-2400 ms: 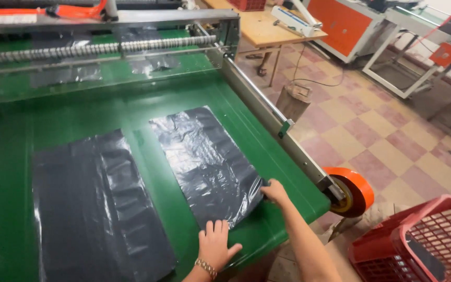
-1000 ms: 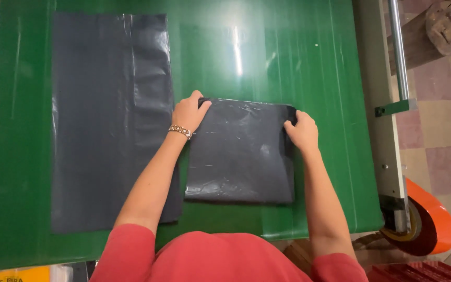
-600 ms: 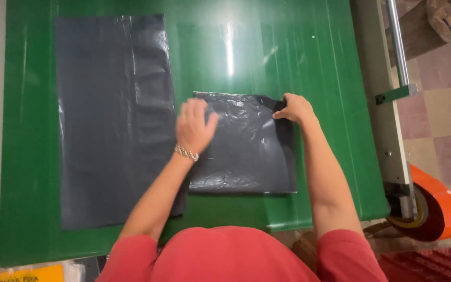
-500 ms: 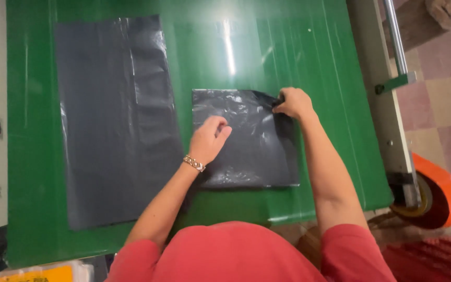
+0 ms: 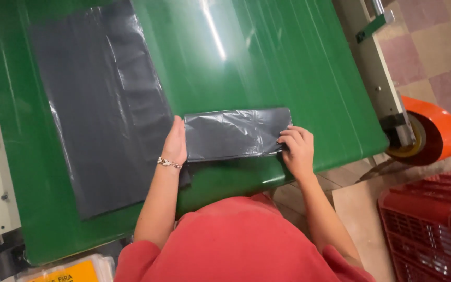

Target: Folding plastic bags coming off a conveyor belt and placing them into a storage crate.

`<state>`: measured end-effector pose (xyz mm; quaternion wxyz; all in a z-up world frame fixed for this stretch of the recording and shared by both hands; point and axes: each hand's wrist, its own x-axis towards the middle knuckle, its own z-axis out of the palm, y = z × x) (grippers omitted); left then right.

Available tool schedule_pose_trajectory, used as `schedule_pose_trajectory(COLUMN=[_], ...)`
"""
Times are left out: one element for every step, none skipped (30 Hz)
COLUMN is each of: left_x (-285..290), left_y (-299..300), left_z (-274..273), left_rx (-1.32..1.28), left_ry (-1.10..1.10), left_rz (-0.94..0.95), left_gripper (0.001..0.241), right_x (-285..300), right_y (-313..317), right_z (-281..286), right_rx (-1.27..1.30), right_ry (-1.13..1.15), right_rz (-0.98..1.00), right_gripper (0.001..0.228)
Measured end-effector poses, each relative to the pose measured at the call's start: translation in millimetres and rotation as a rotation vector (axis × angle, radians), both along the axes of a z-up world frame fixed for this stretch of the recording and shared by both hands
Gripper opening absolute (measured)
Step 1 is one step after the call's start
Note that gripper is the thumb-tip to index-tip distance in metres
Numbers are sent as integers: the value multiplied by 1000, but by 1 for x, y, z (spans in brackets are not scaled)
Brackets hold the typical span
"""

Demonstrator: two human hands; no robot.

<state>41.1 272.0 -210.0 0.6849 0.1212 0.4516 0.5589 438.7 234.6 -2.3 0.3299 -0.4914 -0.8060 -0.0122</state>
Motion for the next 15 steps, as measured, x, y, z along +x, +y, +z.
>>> schedule_pose_trajectory(left_x=[9,18,27,32,36,41,48,55,62,79,96,113,128,143,159], left_y=[-5,-11,-17,-22,-27,-29,-33,-37,-41,-32,-24,-17,-23,-27,-30], left_z=[32,65,98,115,134,152,162,171,180,175,169,164,172,180,189], left_rx=[3,-4,-9,-4,21,51,60,254,454,458,639,829,834,793,745], left_ry=[3,81,159,163,307,450,453,1051,1647,1649,1810,1963,1965,2008,2038], left_rz=[-8,35,77,69,56,48,45,81,120,120,46,-34,-37,-265,-495], left_gripper=[65,53,42,42,51,61,61,68,75,75,74,74,74,71,69], right_x=[2,3,5,7,9,11,6,0,-5,-26,-47,-67,-90,-112,-134], right_y=[-6,-11,-17,-20,-23,-22,-23,-23,-23,-15,-8,-1,4,13,23], right_z=[-4,-8,-12,-13,-13,-13,-4,5,14,21,28,35,23,11,0], right_rx=[3,-17,-37,-33,-46,-56,-48,-51,-54,-52,-52,-52,-50,-85,-121], right_ry=[3,-18,-39,-34,-63,-92,-89,-48,-8,-5,40,85,89,163,237], right_rz=[-8,-8,-9,-18,-9,2,-4,15,34,32,99,164,160,211,262], right_gripper=[32,32,32,32,28,28,28,37,47,47,51,55,55,55,54])
